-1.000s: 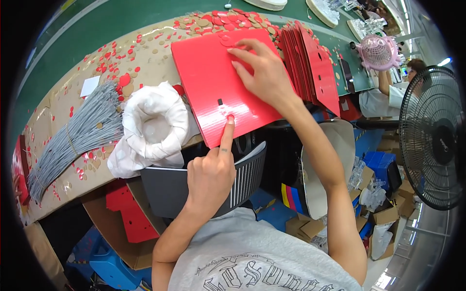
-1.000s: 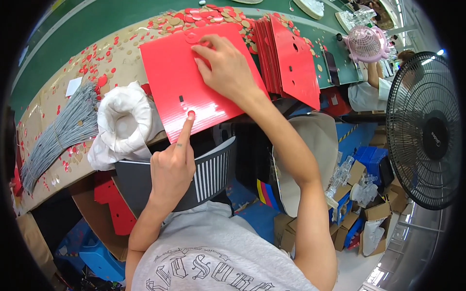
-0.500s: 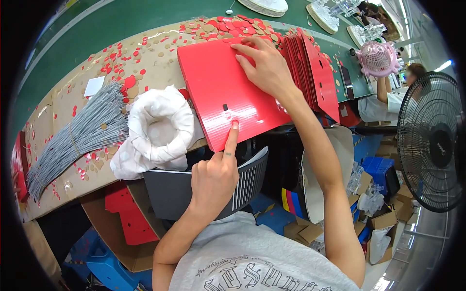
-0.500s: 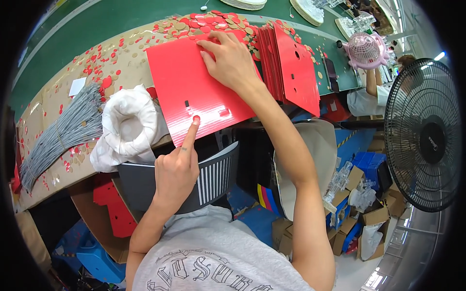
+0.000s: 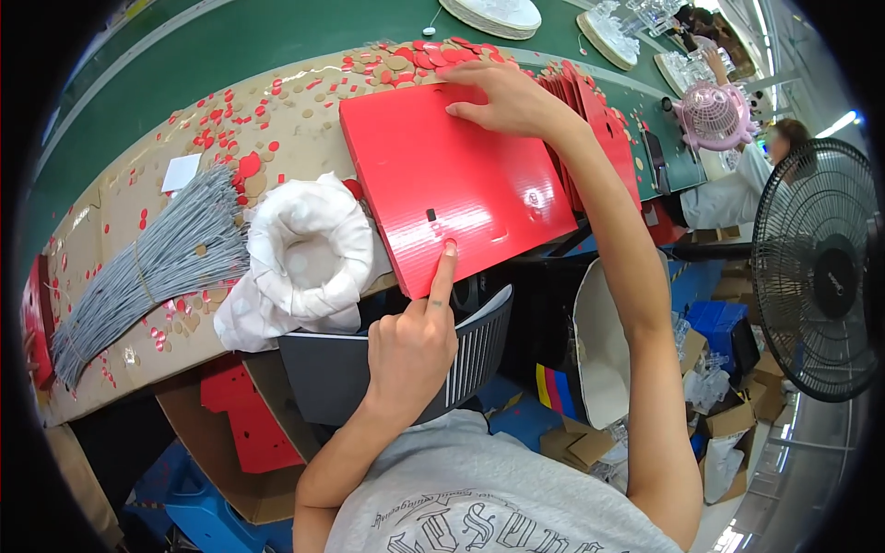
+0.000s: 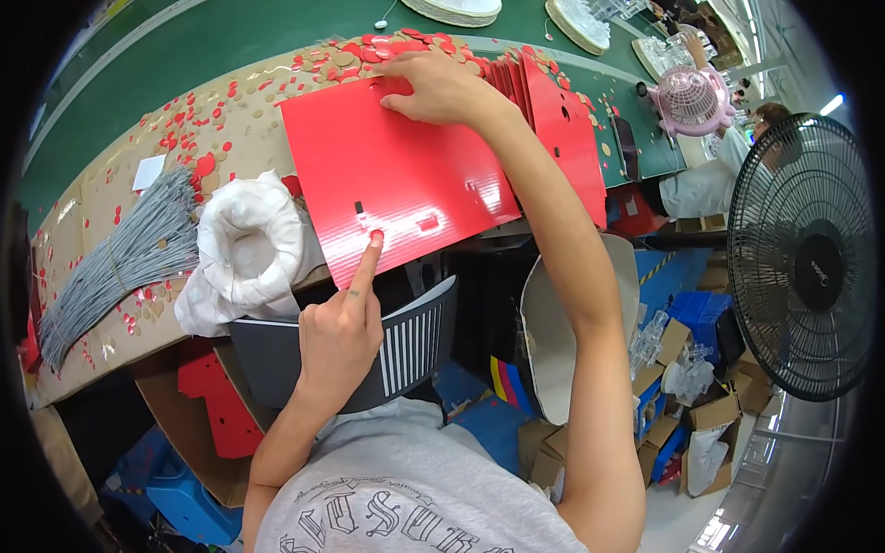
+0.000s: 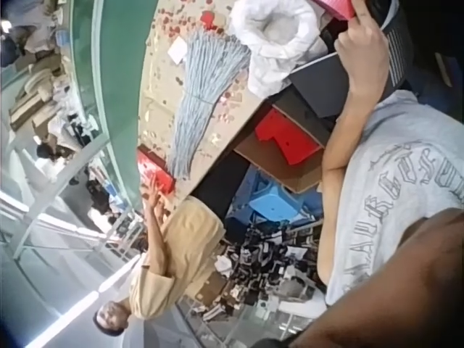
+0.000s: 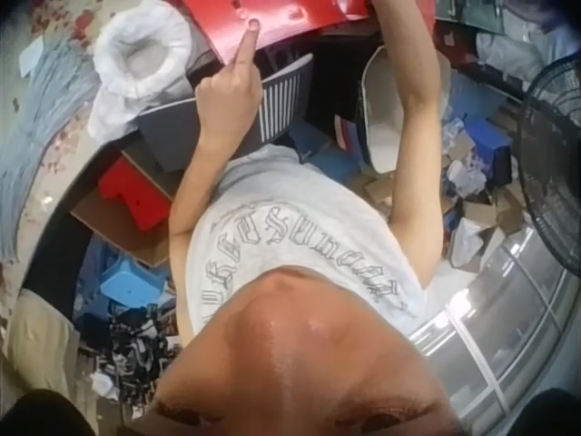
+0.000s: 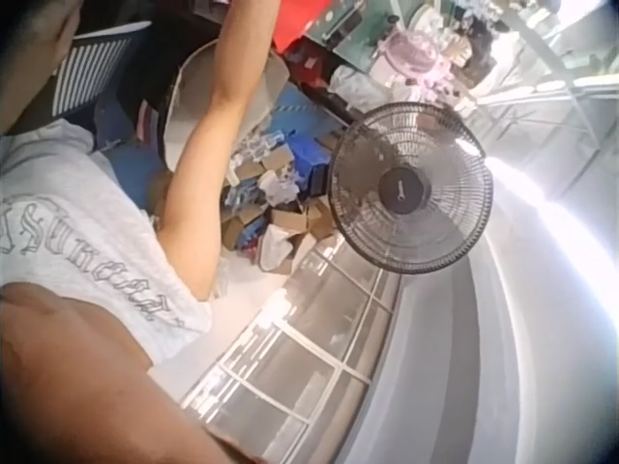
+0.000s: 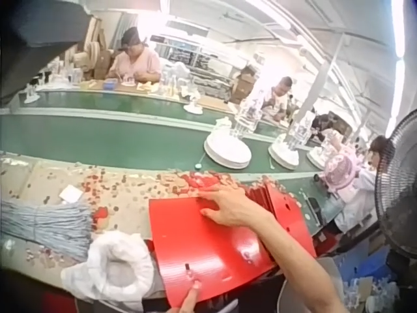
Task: The worker is peeling small circular red stickers from a sheet and applying them to red plastic folders on an assembly line.
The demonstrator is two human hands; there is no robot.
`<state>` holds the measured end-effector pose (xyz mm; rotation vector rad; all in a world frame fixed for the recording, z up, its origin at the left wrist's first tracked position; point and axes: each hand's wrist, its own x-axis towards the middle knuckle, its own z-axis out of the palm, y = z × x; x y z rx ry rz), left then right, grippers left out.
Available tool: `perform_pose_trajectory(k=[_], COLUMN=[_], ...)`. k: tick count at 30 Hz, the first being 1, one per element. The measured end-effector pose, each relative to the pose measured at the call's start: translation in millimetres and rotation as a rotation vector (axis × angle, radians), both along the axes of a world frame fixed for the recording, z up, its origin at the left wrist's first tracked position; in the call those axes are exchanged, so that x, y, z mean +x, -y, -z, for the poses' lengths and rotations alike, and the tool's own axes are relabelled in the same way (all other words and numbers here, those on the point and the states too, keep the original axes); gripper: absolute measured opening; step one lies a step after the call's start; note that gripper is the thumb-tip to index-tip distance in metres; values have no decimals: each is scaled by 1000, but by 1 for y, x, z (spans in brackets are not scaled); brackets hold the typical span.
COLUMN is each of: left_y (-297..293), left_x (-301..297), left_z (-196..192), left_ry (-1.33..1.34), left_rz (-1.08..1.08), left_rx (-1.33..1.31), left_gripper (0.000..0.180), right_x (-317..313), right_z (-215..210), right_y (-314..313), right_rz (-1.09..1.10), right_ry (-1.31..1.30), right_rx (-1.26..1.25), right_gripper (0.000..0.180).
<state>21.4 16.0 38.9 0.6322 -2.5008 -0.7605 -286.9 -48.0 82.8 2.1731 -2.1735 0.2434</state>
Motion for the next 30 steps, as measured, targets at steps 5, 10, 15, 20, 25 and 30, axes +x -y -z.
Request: perform_pose_trajectory(k=[5,10,15,20,25,30], left_y=[0,-2,-3,-17,-22,-25], left_x=[2,0,4,12,6,0], left_z=[4,5,3,-14,-19,-15], left_ry=[-9,-67,-139,-271,-289,-279], left_rz=[-23,-41,-10,128,171,151], left_rx=[-17,-9,40,132,178,250], left_gripper=[68,64,60,61,52,50], right_x=[11,10,32,39,-69,-158], right_z=[-16,-21,-52,-142,-177,-96], right_y=[10,7,3,-9,-45,-123], right_rz=[39,1,-117,-97,193,548], right_ry=[39,-8,80,91,-162,176], right_rx=[153,-17,-249,-748,-822,-204], right_gripper=[50,40,37,26,22,26])
